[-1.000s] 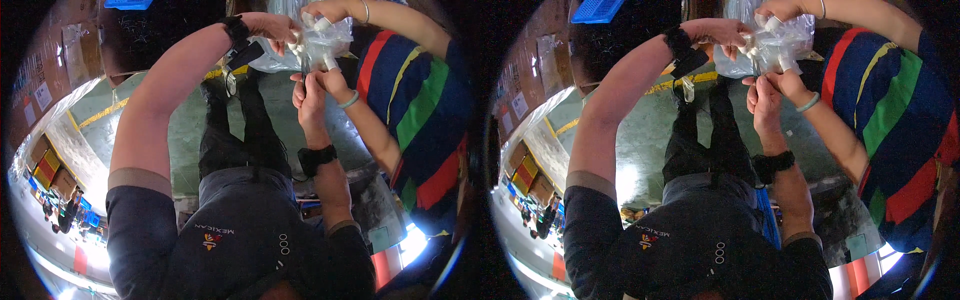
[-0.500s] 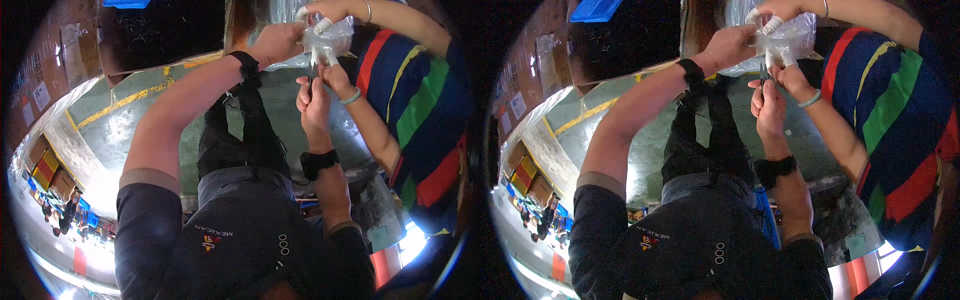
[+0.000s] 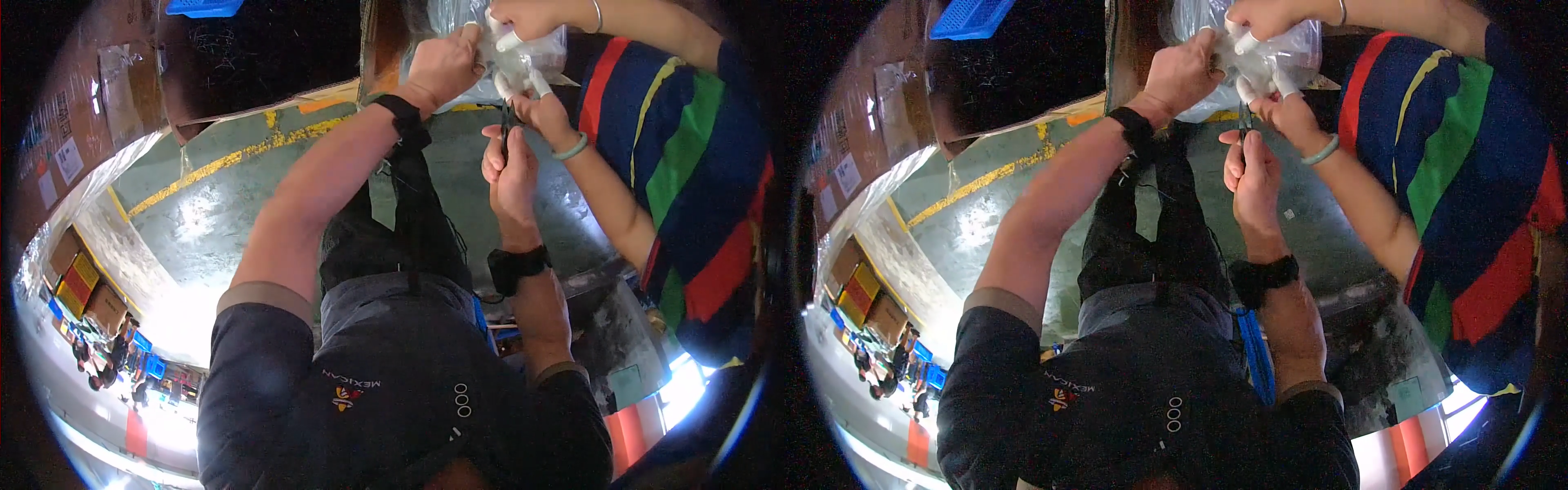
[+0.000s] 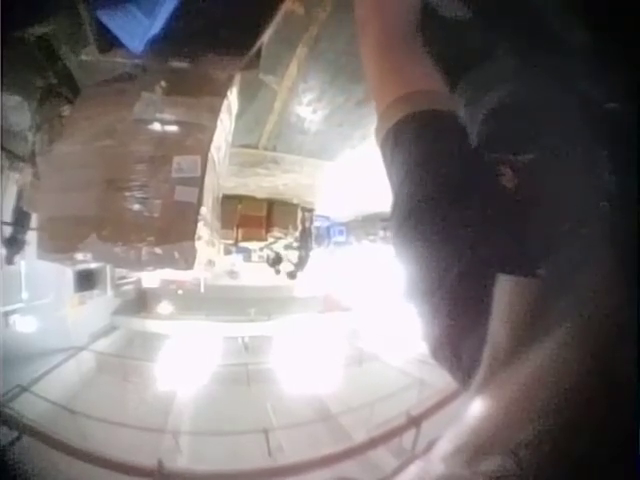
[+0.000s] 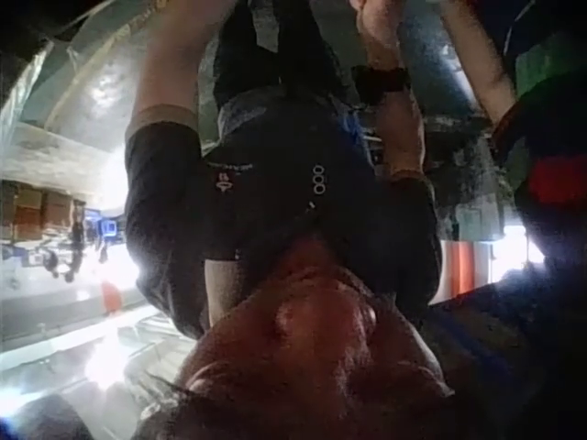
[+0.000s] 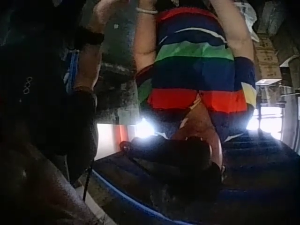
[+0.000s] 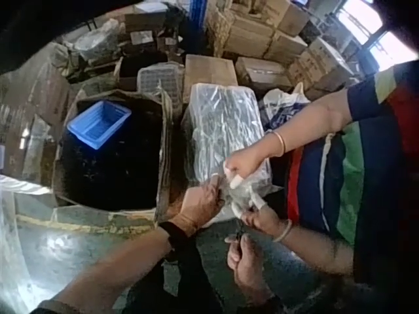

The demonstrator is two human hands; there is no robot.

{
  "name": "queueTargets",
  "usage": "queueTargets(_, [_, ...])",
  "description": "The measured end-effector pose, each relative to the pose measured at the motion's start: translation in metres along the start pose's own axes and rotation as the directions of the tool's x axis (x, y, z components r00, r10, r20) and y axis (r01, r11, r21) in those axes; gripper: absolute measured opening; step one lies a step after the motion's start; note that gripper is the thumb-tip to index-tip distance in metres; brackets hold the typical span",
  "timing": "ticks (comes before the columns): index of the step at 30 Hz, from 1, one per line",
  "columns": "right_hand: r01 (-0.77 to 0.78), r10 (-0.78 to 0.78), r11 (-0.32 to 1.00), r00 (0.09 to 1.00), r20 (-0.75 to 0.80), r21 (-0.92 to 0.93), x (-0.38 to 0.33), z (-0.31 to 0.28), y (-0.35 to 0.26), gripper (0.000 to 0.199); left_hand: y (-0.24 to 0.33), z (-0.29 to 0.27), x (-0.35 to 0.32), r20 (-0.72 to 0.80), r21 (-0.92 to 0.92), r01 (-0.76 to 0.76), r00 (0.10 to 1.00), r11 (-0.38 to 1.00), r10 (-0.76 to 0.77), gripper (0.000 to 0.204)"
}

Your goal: The person walks to a workstation and uses shears to cut open a large plastic bag held by another worker. They remove small white components and plastic trays from the bag before walking back to a green workbench.

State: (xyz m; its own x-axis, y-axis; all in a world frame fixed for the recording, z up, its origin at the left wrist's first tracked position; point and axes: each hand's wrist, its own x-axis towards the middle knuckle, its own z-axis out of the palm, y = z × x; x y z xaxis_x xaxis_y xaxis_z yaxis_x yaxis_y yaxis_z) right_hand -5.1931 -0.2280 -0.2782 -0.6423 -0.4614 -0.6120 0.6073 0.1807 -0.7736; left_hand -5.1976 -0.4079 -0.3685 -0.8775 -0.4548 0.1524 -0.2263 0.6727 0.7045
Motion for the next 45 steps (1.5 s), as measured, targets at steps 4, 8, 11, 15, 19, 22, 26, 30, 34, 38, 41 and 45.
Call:
queueTargets(4, [-0.002,0.002,1.000,1.000,-0.011,-0.012,-0.003,0.006,-0.003,0.042,-0.001,0.009,-0.008,-0.036,-0.003,0.006,0.999,1.000,-0.006,0.034])
queueTargets(8, [0.022,-0.022,0.999,1.000,0.000,-0.031,0.001,0.009,-0.005,0.042,0.001,-0.003,-0.010,-0.001,0.011,0.051,0.999,0.999,-0.051,0.034])
queueTargets(11, [-0.004,0.004,0.998,1.000,-0.012,-0.059,0.011,0.013,0.002,0.040,-0.005,-0.013,-0.013,0.044,-0.049,0.024,0.999,0.999,-0.022,0.036])
queueTargets(15, [-0.007,0.004,0.998,0.999,-0.042,-0.069,0.025,0.018,0.015,0.037,-0.009,-0.021,-0.016,0.165,-0.121,0.057,0.986,0.991,-0.036,0.039])
queueTargets(19, [-0.016,0.009,0.997,0.996,-0.089,-0.077,0.036,0.021,0.025,0.036,-0.013,-0.025,-0.018,0.144,-0.157,0.027,0.990,0.987,-0.005,0.038])
queueTargets(22, [-0.038,0.032,0.997,0.996,-0.086,-0.069,0.040,0.025,0.027,0.037,-0.016,-0.031,-0.017,0.166,-0.169,0.051,0.986,0.984,-0.022,0.038])
queueTargets(26, [0.015,-0.023,0.996,0.996,-0.089,-0.092,0.046,0.029,0.033,0.036,-0.019,-0.036,-0.014,0.195,-0.197,0.074,0.980,0.978,-0.035,0.034])
queueTargets(30, [0.072,-0.078,0.995,0.994,-0.080,-0.075,0.052,0.034,0.035,0.036,-0.024,-0.034,-0.010,0.198,-0.303,0.058,0.980,0.951,0.004,0.026])
queueTargets(34, [0.066,-0.071,0.995,0.995,-0.076,-0.070,0.053,0.035,0.034,0.037,-0.033,-0.033,-0.006,0.238,-0.352,0.075,0.971,0.933,0.012,0.027])
queueTargets(38, [0.029,-0.039,0.996,0.991,-0.128,-0.079,0.052,0.034,0.038,0.037,-0.040,-0.034,-0.006,0.353,-0.440,0.187,0.935,0.878,-0.022,0.034])
queueTargets(41, [0.037,-0.044,0.997,0.992,-0.120,-0.066,0.055,0.038,0.036,0.037,-0.039,-0.038,-0.005,0.389,-0.460,0.245,0.920,0.853,-0.055,0.034])
queueTargets(45, [0.040,-0.046,0.997,0.993,-0.111,-0.059,0.056,0.048,0.033,0.037,-0.043,-0.045,-0.001,0.465,-0.446,0.307,0.882,0.841,-0.075,0.032])
